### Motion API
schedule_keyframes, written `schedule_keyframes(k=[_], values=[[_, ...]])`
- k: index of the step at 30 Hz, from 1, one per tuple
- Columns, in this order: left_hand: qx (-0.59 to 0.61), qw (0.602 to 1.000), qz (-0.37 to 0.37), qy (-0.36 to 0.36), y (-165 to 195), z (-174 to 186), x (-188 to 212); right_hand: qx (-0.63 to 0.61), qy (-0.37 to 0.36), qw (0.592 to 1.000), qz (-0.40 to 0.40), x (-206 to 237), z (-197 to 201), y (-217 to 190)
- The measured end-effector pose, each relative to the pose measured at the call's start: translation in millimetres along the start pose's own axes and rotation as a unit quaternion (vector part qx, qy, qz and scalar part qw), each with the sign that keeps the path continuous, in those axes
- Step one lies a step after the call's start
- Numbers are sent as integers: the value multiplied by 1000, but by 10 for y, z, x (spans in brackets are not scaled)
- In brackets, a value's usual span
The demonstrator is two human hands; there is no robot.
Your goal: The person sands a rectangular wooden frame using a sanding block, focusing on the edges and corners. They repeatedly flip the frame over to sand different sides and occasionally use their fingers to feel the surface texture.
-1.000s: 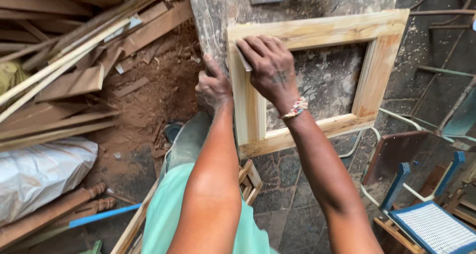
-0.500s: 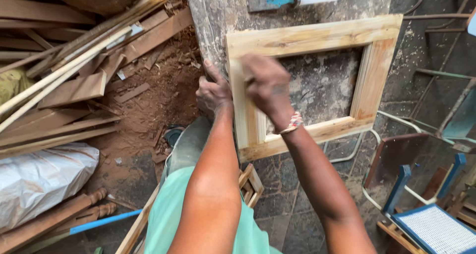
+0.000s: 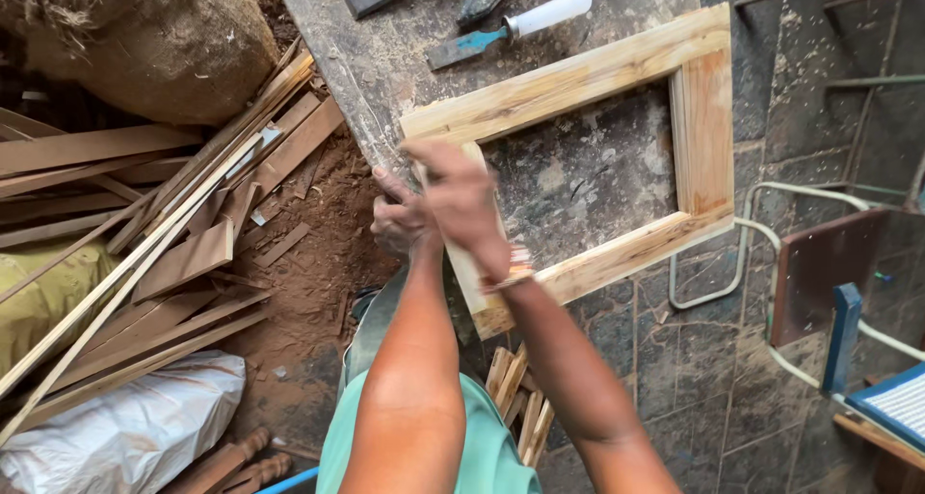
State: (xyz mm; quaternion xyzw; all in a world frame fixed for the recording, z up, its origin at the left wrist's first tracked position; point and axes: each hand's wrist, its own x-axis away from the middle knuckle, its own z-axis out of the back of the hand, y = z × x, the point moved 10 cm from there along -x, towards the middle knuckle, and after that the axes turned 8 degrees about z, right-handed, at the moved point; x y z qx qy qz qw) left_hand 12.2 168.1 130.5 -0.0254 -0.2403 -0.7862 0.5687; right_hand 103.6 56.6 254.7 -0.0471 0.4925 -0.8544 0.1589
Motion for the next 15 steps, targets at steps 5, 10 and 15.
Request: schedule_keyframes(k=[5, 10, 15], values=[[73, 978, 172, -96, -310, -261, -81, -302, 156, 917, -209, 256, 997, 675], [78, 974, 172, -122, -346, -305, -20, -296, 239, 897, -224, 638, 1441, 888], [44, 981, 156, -109, -215, -297, -38, -255, 224, 914, -224, 677, 1370, 970]])
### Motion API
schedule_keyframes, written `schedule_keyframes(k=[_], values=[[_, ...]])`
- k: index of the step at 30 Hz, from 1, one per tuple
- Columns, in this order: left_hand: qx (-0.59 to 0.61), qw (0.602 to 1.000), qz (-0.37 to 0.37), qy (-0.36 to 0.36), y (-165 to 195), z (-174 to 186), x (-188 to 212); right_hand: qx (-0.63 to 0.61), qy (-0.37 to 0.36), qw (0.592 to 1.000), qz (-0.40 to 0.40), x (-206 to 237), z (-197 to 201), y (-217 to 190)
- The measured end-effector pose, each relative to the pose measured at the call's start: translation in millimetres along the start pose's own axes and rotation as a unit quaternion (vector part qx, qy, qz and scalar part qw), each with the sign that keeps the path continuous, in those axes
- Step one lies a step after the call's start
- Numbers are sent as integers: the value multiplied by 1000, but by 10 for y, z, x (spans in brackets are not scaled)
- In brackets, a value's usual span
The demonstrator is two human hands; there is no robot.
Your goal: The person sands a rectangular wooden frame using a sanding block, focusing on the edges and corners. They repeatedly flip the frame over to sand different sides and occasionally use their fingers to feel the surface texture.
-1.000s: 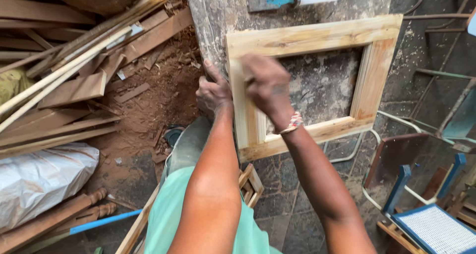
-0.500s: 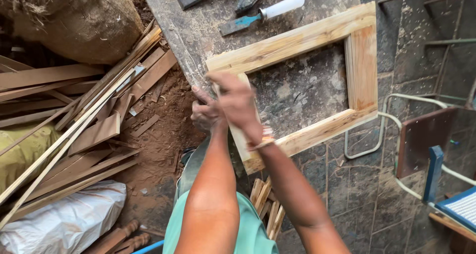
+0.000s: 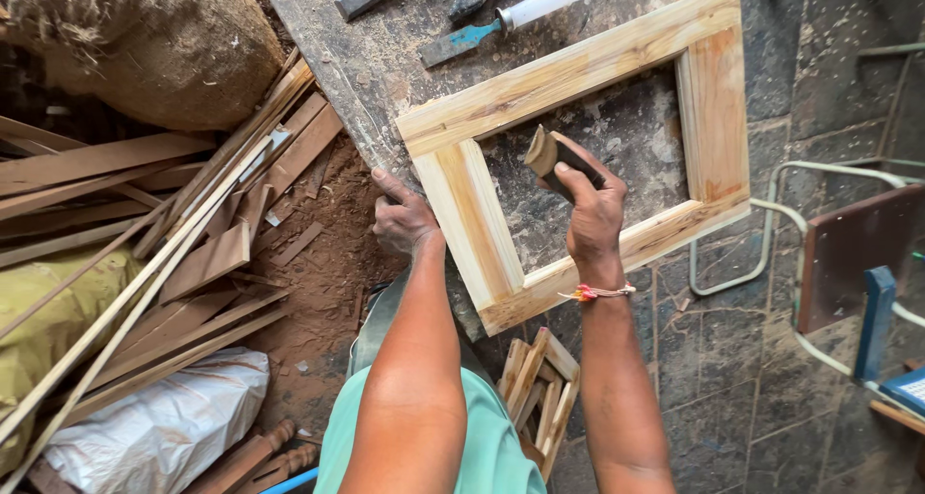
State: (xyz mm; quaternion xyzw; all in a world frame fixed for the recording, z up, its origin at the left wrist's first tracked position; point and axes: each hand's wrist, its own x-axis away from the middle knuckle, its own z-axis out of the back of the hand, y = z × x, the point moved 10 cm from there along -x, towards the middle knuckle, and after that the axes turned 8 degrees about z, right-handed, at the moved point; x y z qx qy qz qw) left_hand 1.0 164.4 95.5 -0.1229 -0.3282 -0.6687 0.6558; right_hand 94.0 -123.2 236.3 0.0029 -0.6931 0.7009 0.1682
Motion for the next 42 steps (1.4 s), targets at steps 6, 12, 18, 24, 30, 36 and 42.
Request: schedule_keyframes(k=[6, 12, 18, 24, 30, 36, 42], values=[[-21, 1000, 21, -10, 10, 46, 41, -48, 9, 999, -13, 103, -124, 10], [-6, 998, 47, -36, -20, 53, 81, -141, 90, 985, -39, 222, -14, 226], [-33, 999, 27, 13, -96, -25, -28, -169, 173, 967, -76, 300, 393, 682], [-33, 999, 35, 7, -284, -246, -234, 230, 194, 954, -2, 269, 933, 539], [-26, 999, 4, 48, -313, -217, -318, 459, 44, 887, 35, 295, 711, 554], [-21, 999, 11, 35, -252, -193, -288, 530, -52, 840, 104, 138, 543, 548], [-28, 999, 17, 29, -229, -215, -272, 538, -86, 832, 101, 49, 570, 583]])
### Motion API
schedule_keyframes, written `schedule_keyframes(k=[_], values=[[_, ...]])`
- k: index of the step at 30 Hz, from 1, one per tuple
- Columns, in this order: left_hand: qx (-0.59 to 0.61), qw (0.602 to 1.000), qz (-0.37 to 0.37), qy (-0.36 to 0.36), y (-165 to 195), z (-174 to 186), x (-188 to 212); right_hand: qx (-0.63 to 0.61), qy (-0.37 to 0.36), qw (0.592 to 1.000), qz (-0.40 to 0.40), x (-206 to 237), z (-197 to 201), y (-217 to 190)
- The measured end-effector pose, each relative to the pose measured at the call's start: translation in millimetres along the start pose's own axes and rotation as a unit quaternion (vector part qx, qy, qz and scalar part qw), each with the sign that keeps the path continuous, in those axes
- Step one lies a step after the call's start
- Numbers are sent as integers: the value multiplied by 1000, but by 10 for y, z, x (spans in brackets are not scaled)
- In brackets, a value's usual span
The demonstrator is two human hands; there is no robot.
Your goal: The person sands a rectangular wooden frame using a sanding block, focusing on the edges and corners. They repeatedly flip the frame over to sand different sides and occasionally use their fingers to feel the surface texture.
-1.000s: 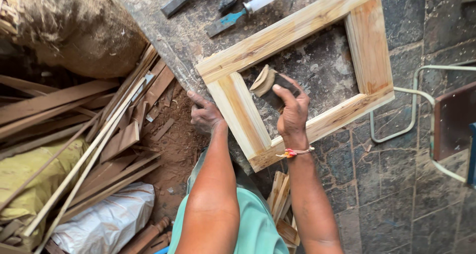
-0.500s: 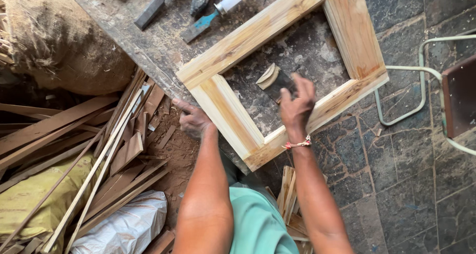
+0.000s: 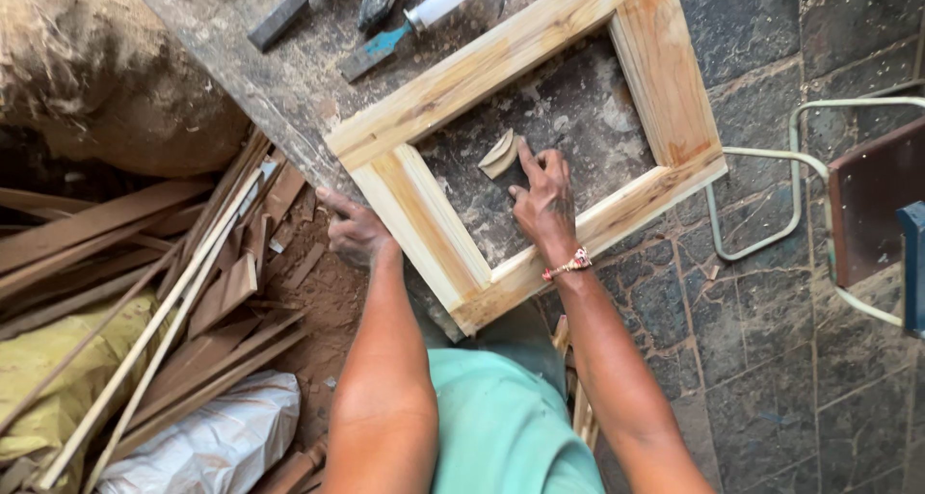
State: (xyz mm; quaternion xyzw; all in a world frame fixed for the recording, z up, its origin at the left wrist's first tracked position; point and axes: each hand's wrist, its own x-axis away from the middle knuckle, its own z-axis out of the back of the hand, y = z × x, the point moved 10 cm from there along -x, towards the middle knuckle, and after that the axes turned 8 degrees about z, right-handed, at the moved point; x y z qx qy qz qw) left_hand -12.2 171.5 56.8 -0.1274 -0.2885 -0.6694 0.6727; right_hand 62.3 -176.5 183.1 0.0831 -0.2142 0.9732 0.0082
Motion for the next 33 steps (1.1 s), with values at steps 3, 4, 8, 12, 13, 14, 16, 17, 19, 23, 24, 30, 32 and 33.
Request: schedule_keyframes(k=[3, 4, 8, 12, 13, 14, 16, 17, 19, 23, 24, 30, 32, 33], values=[[-20, 1000, -4, 7, -13, -4, -11, 23, -5, 999, 26, 24, -37, -36], [-29, 1000, -2, 4, -24, -13, -8, 30, -4, 999, 35, 45, -29, -52], [-14, 999, -27, -12, 30, -8, 50, -68, 56, 996, 12, 152, 199, -63], [41, 998, -32, 28, 107, 131, 117, -222, 39, 974, -37, 124, 268, -211], [54, 997, -32, 44, 128, 174, 129, -266, 28, 963, -35, 75, 237, -305], [36, 999, -5, 11, 99, 114, 119, -344, -15, 936, -73, 32, 79, -365], [-8, 997, 48, -53, 21, -5, 140, -489, -102, 853, -151, -33, -290, -532], [5, 999, 29, -18, 65, 79, 162, -537, -113, 820, -159, -74, -397, -628], [36, 998, -15, 52, 199, 236, 237, -629, -130, 748, -166, -202, -565, -787], [-7, 999, 49, 21, 190, 227, 350, -608, -150, 758, -182, -305, -695, -832], [0, 998, 49, 26, 214, 263, 379, -603, -158, 759, -190, -300, -708, -848], [4, 999, 41, 6, 218, 271, 395, -579, -179, 768, -207, -317, -687, -1073], [-4, 999, 39, 6, 172, 252, 329, -573, -196, 765, -219, -323, -704, -1181], [-11, 999, 40, -1, 130, 227, 292, -570, -211, 760, -231, -312, -725, -1243]])
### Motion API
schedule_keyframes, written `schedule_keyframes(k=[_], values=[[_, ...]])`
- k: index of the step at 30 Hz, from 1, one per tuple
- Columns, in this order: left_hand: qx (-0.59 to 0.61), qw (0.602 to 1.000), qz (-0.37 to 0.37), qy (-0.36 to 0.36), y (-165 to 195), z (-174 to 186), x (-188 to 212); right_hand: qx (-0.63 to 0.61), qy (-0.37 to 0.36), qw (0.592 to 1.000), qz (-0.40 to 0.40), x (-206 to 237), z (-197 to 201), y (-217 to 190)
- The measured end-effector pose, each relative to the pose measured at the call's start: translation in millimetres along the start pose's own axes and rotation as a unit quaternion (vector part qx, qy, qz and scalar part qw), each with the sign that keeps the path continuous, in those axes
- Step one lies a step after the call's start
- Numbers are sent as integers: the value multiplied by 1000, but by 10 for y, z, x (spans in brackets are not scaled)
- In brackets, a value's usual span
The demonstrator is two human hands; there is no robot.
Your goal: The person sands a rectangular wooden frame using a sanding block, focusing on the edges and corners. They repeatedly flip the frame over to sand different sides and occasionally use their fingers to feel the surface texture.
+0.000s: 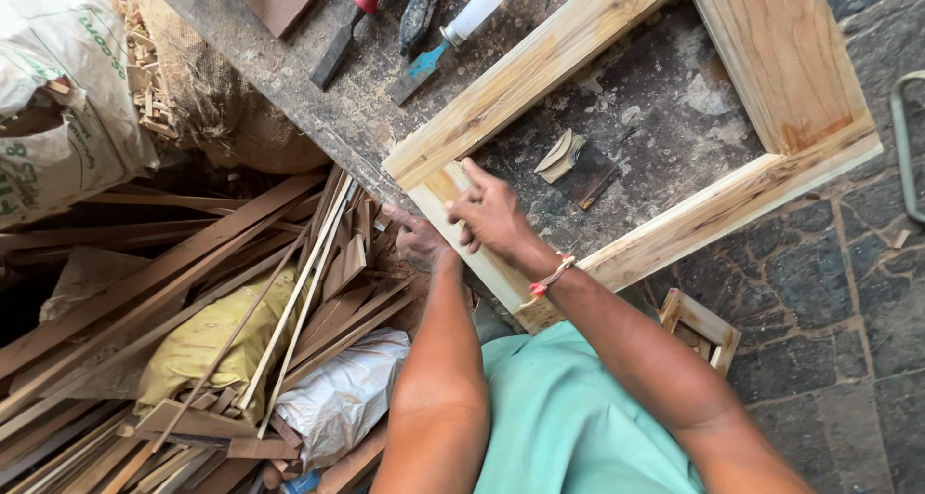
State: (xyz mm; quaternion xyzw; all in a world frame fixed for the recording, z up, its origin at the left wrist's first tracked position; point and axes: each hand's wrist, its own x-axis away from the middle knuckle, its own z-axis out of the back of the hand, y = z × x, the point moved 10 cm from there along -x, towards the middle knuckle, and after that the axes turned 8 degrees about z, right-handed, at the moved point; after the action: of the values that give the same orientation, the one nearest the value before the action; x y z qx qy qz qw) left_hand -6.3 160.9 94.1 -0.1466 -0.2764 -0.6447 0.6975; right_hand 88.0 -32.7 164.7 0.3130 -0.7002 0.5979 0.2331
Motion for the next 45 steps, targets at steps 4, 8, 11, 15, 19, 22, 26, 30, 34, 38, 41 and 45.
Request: schedule_keyframes(k=[4, 8, 11, 15, 19, 22, 26, 30, 34, 38, 41, 45], values=[[28, 996, 5, -79, -193, -189, -169, -41, -12, 998, -42, 38, -310, -16], [60, 984, 17, -168, -376, -407, -249, 1, -1, 1000, -30, 81, -478, -61], [70, 973, 30, -218, -410, -529, -248, -34, -2, 999, -2, 105, -468, -98], [62, 991, 11, -117, -280, -351, -291, -103, 14, 994, 34, 160, -242, -124], [49, 997, 8, -51, -238, -233, -269, -130, 58, 989, 27, 262, -57, -11], [48, 997, 8, -64, -278, -274, -285, -154, 75, 985, 12, 292, -99, 99], [62, 972, 31, -226, -391, -610, -278, -66, 89, 993, 46, 225, -209, 66], [62, 955, 43, -287, -468, -765, -246, -85, 79, 992, 53, 135, -324, 32], [63, 969, 25, -239, -424, -696, -307, -239, 38, 967, 83, 116, -365, -22], [65, 979, 16, -193, -373, -608, -363, -277, 65, 956, 69, 129, -211, 61], [64, 980, 17, -190, -372, -608, -370, -286, 70, 954, 51, 112, -209, 94], [59, 962, 35, -265, -438, -759, -299, -185, 81, 979, 36, 73, -288, 67]])
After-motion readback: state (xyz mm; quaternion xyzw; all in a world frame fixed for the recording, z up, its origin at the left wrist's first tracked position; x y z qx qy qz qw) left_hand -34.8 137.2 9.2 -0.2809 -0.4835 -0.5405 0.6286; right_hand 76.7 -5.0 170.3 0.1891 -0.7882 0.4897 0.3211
